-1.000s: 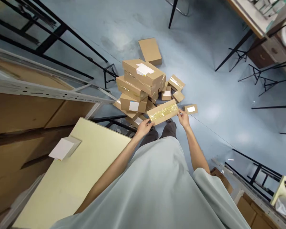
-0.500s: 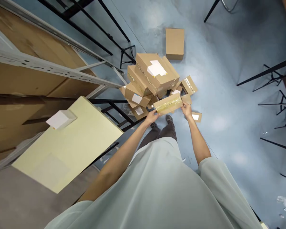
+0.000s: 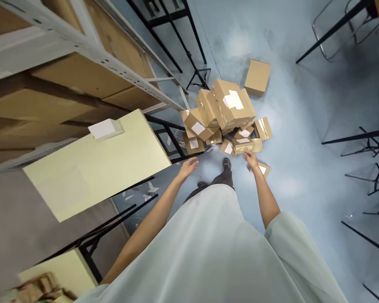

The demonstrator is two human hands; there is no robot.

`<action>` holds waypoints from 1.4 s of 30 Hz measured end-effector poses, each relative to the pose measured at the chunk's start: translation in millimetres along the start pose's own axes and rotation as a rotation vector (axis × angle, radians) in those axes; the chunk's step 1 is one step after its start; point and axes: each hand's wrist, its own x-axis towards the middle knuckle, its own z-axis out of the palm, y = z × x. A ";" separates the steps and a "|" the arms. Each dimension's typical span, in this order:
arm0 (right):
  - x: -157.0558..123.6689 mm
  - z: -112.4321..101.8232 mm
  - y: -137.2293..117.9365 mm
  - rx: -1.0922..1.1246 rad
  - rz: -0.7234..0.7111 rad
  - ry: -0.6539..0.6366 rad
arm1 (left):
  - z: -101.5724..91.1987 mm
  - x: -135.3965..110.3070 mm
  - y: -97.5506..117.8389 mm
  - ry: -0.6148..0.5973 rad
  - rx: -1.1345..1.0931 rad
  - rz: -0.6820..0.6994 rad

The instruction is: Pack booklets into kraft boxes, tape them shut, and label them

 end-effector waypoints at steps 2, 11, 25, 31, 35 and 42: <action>-8.4 10.1 -11.2 -0.011 -0.023 -0.024 | -26.0 -27.8 -18.1 0.043 -0.058 -0.070; -78.0 125.1 -83.4 -0.171 -0.288 -0.262 | -112.4 -152.6 -98.1 0.367 -0.523 -0.088; -373.9 449.8 -57.5 -0.472 -0.621 -0.970 | -257.3 -395.6 -244.0 0.999 -0.908 0.117; -445.1 540.1 -35.2 -0.698 -0.623 -1.151 | -286.1 -455.5 -306.0 1.278 -1.001 0.046; -478.9 606.9 -18.7 -0.778 -0.617 -1.295 | -310.9 -469.0 -326.5 1.432 -1.054 -0.016; -556.9 734.2 13.3 -0.905 -0.579 -1.569 | -370.9 -505.0 -337.1 1.610 -1.137 -0.141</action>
